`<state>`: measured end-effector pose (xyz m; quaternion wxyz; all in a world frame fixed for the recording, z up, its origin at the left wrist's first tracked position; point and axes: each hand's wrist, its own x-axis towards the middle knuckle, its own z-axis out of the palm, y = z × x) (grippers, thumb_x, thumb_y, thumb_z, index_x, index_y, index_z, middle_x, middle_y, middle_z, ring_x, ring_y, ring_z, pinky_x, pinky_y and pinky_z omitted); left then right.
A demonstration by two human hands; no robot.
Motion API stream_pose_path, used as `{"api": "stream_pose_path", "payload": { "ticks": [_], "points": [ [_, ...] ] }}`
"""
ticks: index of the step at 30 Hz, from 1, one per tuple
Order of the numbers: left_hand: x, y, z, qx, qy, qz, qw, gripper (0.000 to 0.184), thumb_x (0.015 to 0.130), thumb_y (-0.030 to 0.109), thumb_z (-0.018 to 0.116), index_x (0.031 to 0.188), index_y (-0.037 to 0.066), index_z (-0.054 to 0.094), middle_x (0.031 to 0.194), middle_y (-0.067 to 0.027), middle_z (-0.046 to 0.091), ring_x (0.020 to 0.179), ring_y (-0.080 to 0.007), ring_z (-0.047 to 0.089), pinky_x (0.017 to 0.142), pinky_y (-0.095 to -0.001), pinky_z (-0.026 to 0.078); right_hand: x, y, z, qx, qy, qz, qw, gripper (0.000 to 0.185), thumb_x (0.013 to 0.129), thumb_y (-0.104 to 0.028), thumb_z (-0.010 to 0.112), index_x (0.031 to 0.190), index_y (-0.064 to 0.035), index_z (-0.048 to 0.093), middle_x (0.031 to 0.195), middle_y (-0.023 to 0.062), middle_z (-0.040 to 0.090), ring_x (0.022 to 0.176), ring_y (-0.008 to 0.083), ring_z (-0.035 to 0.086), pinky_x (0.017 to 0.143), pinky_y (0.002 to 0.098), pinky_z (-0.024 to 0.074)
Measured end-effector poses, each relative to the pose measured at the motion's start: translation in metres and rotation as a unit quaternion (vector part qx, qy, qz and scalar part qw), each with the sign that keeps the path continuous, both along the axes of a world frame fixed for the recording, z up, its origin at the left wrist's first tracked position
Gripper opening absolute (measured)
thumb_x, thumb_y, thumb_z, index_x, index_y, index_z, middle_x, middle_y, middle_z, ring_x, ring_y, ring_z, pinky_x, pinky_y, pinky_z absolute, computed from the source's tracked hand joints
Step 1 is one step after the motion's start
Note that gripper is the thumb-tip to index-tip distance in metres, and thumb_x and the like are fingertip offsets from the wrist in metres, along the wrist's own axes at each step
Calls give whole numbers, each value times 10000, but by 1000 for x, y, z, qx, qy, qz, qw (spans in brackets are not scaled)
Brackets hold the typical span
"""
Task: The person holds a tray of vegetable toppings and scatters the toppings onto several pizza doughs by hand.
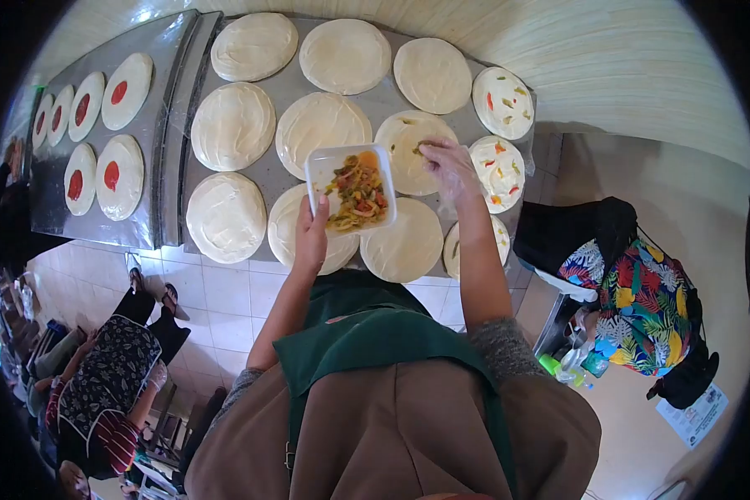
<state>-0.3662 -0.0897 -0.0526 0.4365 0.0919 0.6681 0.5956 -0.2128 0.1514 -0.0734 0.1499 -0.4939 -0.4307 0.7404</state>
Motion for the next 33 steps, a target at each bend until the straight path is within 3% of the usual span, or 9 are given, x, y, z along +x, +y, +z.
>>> {"api": "stream_pose_path", "payload": {
  "ticks": [5, 8, 14, 17, 21, 24, 27, 30, 33],
  "points": [
    [-10, -12, -8, 20, -4, 27, 999, 409, 985, 342, 454, 1209, 2, 489, 1073, -68, 558, 980, -135, 487, 888, -268, 373, 2, 31, -66, 30, -101, 31, 994, 256, 784, -85, 652, 1030, -15, 651, 784, 35, 632, 607, 104, 556, 572, 225, 472],
    [-16, -17, -8, -10, -2, 20, 1000, 426, 988, 337, 448, 1242, -4, 476, 1131, -87, 562, 1030, -148, 496, 924, -275, 366, 7, 38, -92, 127, -202, 102, 966, 210, 828, -130, 644, 998, -7, 658, 820, 18, 639, 680, 71, 555, 635, 209, 465],
    [-19, -18, 1, 12, -30, 39, 999, 440, 986, 350, 449, 1254, 2, 470, 1148, -87, 563, 1060, -150, 498, 951, -282, 361, 24, 19, -54, 33, -78, -34, 996, 224, 822, -175, 659, 966, -6, 684, 806, 30, 663, 662, 98, 591, 593, 227, 479],
    [-18, -21, 5, 7, -26, 40, 999, 434, 986, 344, 453, 1254, 4, 470, 1154, -86, 562, 1066, -147, 498, 955, -281, 359, 34, -6, -62, 26, -89, 52, 994, 260, 824, -217, 675, 977, -8, 682, 822, 26, 670, 702, 102, 604, 616, 237, 482],
    [-15, -26, -3, 27, -32, 42, 998, 428, 984, 338, 459, 1252, 5, 470, 1156, -84, 561, 1063, -145, 500, 954, -277, 360, 5, -38, -71, 88, -256, 140, 953, 298, 781, -269, 682, 964, -34, 695, 824, 77, 692, 697, 154, 634, 643, 287, 496],
    [-12, -25, 10, 42, -44, 43, 997, 431, 982, 344, 462, 1245, 3, 469, 1155, -84, 560, 1059, -144, 502, 953, -274, 361, -2, -48, -87, 330, -307, 162, 878, 282, 742, -275, 683, 928, -65, 710, 817, 133, 693, 727, 230, 662, 694, 341, 510],
    [-11, -28, 8, 36, -27, 40, 998, 430, 982, 346, 463, 1240, 1, 468, 1151, -85, 561, 1053, -141, 504, 947, -276, 367, 0, -50, -87, 429, -348, 180, 813, 265, 722, -284, 679, 898, -90, 722, 826, 166, 683, 767, 289, 667, 735, 386, 510],
    [-10, -30, 9, 30, -36, 53, 997, 426, 983, 343, 463, 1237, 1, 467, 1146, -88, 562, 1049, -139, 506, 940, -278, 374, 15, -43, -77, 366, -314, 171, 859, 281, 753, -266, 684, 949, -66, 709, 846, 125, 697, 758, 231, 669, 695, 338, 518],
    [-10, -29, 12, 32, -36, 51, 998, 426, 982, 344, 464, 1237, 2, 468, 1141, -86, 564, 1043, -137, 509, 935, -279, 380, 39, -35, -73, 191, -176, 51, 964, 279, 773, -252, 699, 945, -33, 704, 829, 71, 698, 759, 159, 656, 667, 272, 514]
  ]
}}
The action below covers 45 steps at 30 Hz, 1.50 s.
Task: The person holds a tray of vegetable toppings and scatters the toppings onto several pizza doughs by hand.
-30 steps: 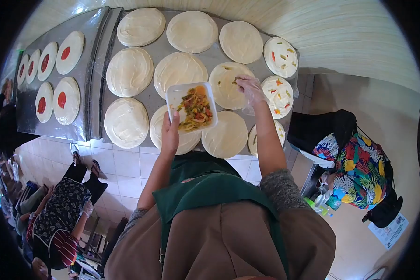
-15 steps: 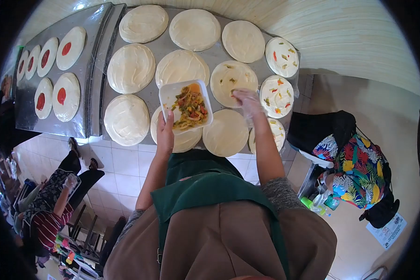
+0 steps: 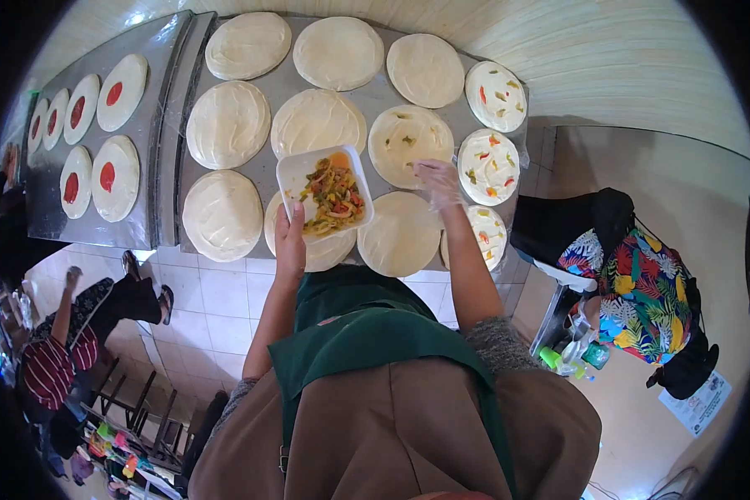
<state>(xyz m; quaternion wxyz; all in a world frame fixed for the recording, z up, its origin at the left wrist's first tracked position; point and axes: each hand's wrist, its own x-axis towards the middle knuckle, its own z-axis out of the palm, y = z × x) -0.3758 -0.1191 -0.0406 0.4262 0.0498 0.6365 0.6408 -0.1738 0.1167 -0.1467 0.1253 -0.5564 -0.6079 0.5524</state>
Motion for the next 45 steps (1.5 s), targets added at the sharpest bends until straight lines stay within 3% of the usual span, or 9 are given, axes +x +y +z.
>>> {"api": "stream_pose_path", "payload": {
  "ticks": [6, 12, 15, 19, 22, 31, 37, 40, 45],
  "points": [
    [4, 1, -9, 3, -3, -3, 1000, 422, 981, 345, 465, 1227, 3, 471, 1133, -86, 563, 1032, -138, 511, 927, -276, 385, 3, -1, 30, -194, 64, -32, 978, 265, 806, -190, 677, 1027, -45, 689, 795, 19, 671, 673, 74, 601, 605, 209, 469],
    [7, 9, 2, -7, -8, -21, 1000, 430, 980, 339, 466, 1241, -3, 461, 1147, -99, 557, 1042, -146, 513, 927, -272, 387, -14, -3, -21, 214, -175, 140, 951, 343, 726, -212, 678, 1028, -49, 668, 851, 77, 696, 743, 137, 647, 658, 280, 510],
    [5, 9, 0, -17, 0, -16, 1000, 435, 979, 335, 469, 1249, -6, 456, 1161, -104, 555, 1057, -149, 512, 932, -273, 386, 2, -3, -8, 220, -131, 69, 964, 336, 726, -222, 684, 1007, -39, 671, 833, 72, 694, 719, 135, 650, 643, 284, 513],
    [1, 5, -3, 1, -22, -27, 999, 535, 960, 368, 489, 1341, 5, 399, 1260, -111, 512, 1147, -200, 479, 997, -324, 350, 23, 11, 19, -96, 2, -96, 991, 284, 780, -228, 690, 964, -11, 677, 837, 62, 693, 712, 121, 653, 647, 240, 532],
    [1, 7, -2, -3, -22, -26, 999, 527, 958, 362, 493, 1336, 6, 404, 1256, -112, 514, 1147, -200, 479, 997, -325, 350, 36, 11, 9, -149, 139, -117, 972, 256, 793, -213, 689, 939, -3, 682, 837, 51, 692, 709, 118, 652, 671, 227, 540],
    [6, 12, 1, -5, -25, -43, 999, 534, 958, 365, 489, 1344, 7, 398, 1267, -113, 509, 1152, -203, 477, 1000, -332, 347, 26, 22, -26, 255, -204, 55, 944, 201, 694, -191, 705, 867, -88, 701, 808, 121, 692, 686, 210, 663, 657, 329, 517],
    [7, 9, -1, -5, -27, -40, 999, 541, 958, 372, 492, 1345, 7, 396, 1268, -114, 506, 1155, -204, 471, 1005, -334, 341, 42, 39, -5, 122, -146, -3, 982, 233, 739, -154, 658, 954, -71, 697, 855, 109, 689, 775, 184, 667, 682, 299, 530],
    [7, 9, -2, 3, -36, -38, 999, 543, 957, 373, 494, 1346, 7, 394, 1267, -115, 505, 1158, -204, 468, 1009, -334, 336, 53, 42, 2, -147, 135, -187, 962, 242, 770, -107, 634, 994, -28, 685, 906, 93, 676, 818, 168, 658, 707, 260, 541],
    [7, 12, 3, -5, -27, -35, 999, 554, 952, 375, 501, 1347, 4, 390, 1272, -120, 501, 1169, -207, 462, 1014, -334, 331, 46, 42, 17, -132, 92, -136, 978, 238, 765, -90, 661, 986, -5, 685, 900, 70, 666, 825, 142, 645, 713, 238, 545]
  ]
}}
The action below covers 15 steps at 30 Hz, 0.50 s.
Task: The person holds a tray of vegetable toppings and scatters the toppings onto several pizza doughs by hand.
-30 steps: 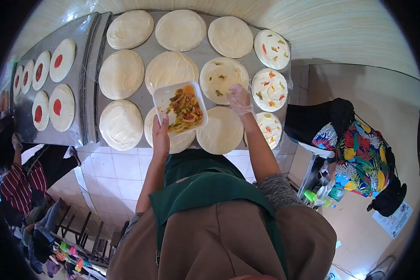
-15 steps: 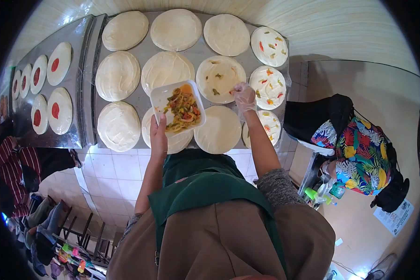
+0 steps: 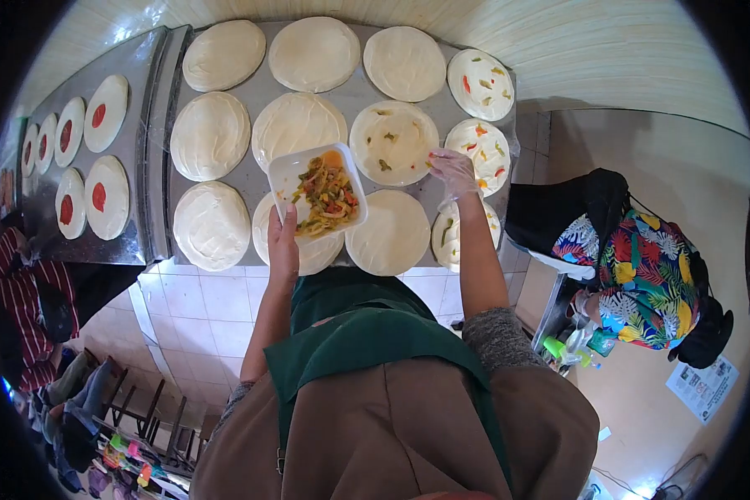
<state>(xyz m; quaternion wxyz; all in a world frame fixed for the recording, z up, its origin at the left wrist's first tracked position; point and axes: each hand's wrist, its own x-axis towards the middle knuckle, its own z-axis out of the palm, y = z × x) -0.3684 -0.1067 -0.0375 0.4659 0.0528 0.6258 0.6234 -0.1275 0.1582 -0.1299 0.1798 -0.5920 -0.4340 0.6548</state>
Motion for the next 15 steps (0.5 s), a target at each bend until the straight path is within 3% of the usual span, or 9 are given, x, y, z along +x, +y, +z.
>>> {"api": "stream_pose_path", "payload": {
  "ticks": [4, 6, 9, 10, 12, 15],
  "points": [
    [1, 2, 2, 4, -7, 0, 1000, 565, 949, 380, 503, 1349, -1, 386, 1280, -123, 497, 1177, -211, 458, 1018, -333, 327, -6, -4, -6, 41, -57, 66, 995, 232, 724, -118, 712, 933, -18, 700, 836, 56, 680, 793, 121, 646, 677, 246, 539],
    [1, 2, -1, 1, -3, -1, 1000, 572, 948, 383, 504, 1353, -3, 383, 1282, -124, 496, 1180, -212, 457, 1020, -332, 325, -12, -9, -20, 124, -122, 138, 975, 239, 733, -139, 717, 954, -51, 702, 832, 65, 688, 769, 147, 655, 695, 263, 533],
    [4, 3, 0, 0, -1, 21, 1000, 424, 976, 313, 479, 1268, 5, 452, 1174, -93, 559, 1069, -146, 514, 947, -277, 378, -22, -17, -29, 241, -282, 223, 902, 245, 726, -170, 705, 954, -81, 711, 812, 87, 698, 736, 181, 666, 691, 288, 525],
    [3, 4, 1, -3, 0, 12, 1000, 470, 967, 334, 487, 1296, 3, 430, 1209, -103, 540, 1104, -168, 497, 971, -296, 361, -26, -19, -26, 277, -344, 245, 863, 247, 720, -180, 698, 948, -88, 716, 803, 96, 701, 726, 191, 669, 685, 296, 523],
    [1, 3, 2, -11, 3, -6, 1000, 566, 949, 376, 503, 1352, -3, 386, 1277, -125, 500, 1174, -213, 462, 1018, -333, 328, -23, -16, -33, 288, -315, 262, 865, 230, 726, -189, 672, 925, -85, 722, 822, 115, 700, 725, 205, 673, 689, 314, 521],
    [3, 4, 1, -8, 1, 27, 1000, 409, 974, 311, 483, 1248, 8, 467, 1162, -93, 563, 1066, -147, 514, 945, -282, 381, -14, -13, -42, 313, -300, 249, 866, 209, 740, -188, 643, 898, -81, 727, 820, 120, 701, 722, 207, 674, 689, 320, 521]
  ]
}}
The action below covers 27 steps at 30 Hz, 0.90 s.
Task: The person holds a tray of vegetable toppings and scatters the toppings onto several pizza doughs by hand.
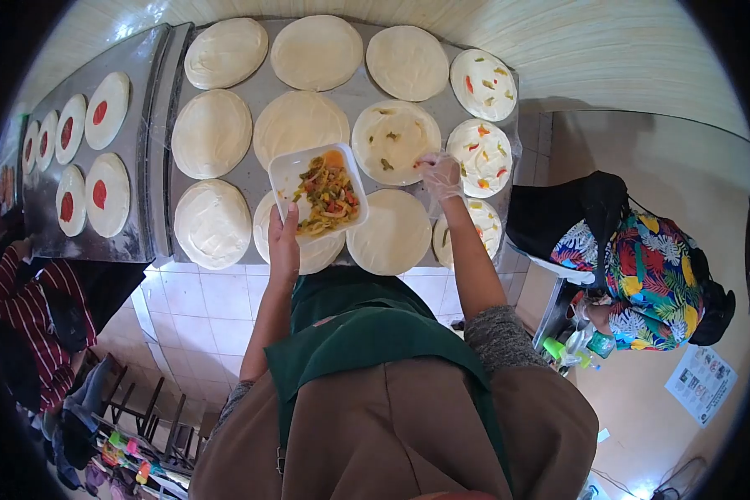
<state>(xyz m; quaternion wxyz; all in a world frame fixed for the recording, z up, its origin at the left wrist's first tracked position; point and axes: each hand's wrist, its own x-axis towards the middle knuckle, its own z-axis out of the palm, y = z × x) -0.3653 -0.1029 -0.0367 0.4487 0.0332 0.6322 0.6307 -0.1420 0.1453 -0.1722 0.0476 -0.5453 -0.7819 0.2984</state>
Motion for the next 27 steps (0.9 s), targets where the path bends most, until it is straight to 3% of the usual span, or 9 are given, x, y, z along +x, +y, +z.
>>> {"api": "stream_pose_path", "payload": {
  "ticks": [4, 7, 10, 13, 16, 19, 21, 24, 27],
  "points": [
    [-1, -2, -5, 8, 13, -2, 1000, 387, 973, 307, 484, 1226, 14, 485, 1143, -85, 568, 1048, -147, 512, 939, -281, 374, 14, 6, 1, 7, 21, -8, 1000, 228, 752, -185, 634, 927, -67, 721, 832, 111, 706, 707, 194, 667, 680, 313, 523],
    [-3, -5, -18, 11, 29, -14, 999, 380, 975, 303, 482, 1218, 11, 493, 1147, -77, 562, 1038, -143, 503, 935, -272, 361, 17, 14, 11, -125, 84, -111, 982, 254, 761, -197, 639, 955, -51, 713, 858, 102, 708, 714, 186, 662, 697, 304, 525],
    [-1, -2, -16, 6, 27, -19, 999, 378, 975, 299, 482, 1220, 12, 491, 1157, -75, 555, 1052, -140, 493, 944, -271, 353, 11, 8, 21, -175, 205, -157, 950, 231, 756, -217, 612, 926, -113, 730, 848, 102, 704, 735, 202, 667, 696, 312, 520],
    [4, 3, -9, 12, -7, -13, 1000, 380, 976, 300, 481, 1223, 11, 487, 1152, -79, 554, 1070, -141, 485, 958, -275, 346, 1, -4, 25, -45, 130, -19, 990, 236, 769, -227, 635, 925, -74, 723, 823, 87, 704, 727, 149, 653, 692, 271, 513],
    [5, 6, -10, 9, 9, -23, 1000, 381, 976, 300, 481, 1223, 10, 485, 1145, -79, 556, 1066, -137, 489, 956, -273, 350, -13, -7, 43, -76, 95, -64, 990, 246, 798, -197, 625, 969, -37, 699, 829, 64, 684, 747, 109, 625, 681, 230, 506],
    [7, 5, -14, 14, 23, -30, 999, 375, 977, 296, 482, 1218, 9, 485, 1135, -76, 560, 1054, -131, 492, 946, -269, 357, -42, -33, 109, -219, 236, -120, 939, 257, 806, -166, 607, 1006, -22, 681, 859, 80, 687, 774, 139, 638, 692, 258, 513],
    [10, 10, -14, 19, 28, -37, 999, 363, 977, 294, 482, 1205, 11, 488, 1112, -67, 562, 1030, -124, 491, 929, -264, 363, -52, -53, 126, -322, 313, -51, 892, 243, 807, -102, 584, 1024, -27, 667, 893, 93, 685, 773, 122, 633, 680, 274, 513],
    [15, 18, -9, 17, 36, -50, 998, 334, 977, 290, 485, 1171, 19, 496, 1053, -47, 559, 974, -109, 484, 886, -254, 372, -78, -81, 147, -181, 217, 94, 955, 219, 792, -48, 573, 992, -53, 664, 876, 92, 665, 752, 161, 629, 677, 312, 512],
    [18, 20, -7, 21, 39, -62, 997, 308, 976, 288, 489, 1141, 28, 500, 1001, -29, 547, 924, -96, 469, 843, -247, 376, -83, -91, 156, 49, 122, 166, 977, 186, 771, -54, 591, 943, -73, 659, 838, 106, 647, 775, 246, 631, 712, 366, 508]
  ]
}}
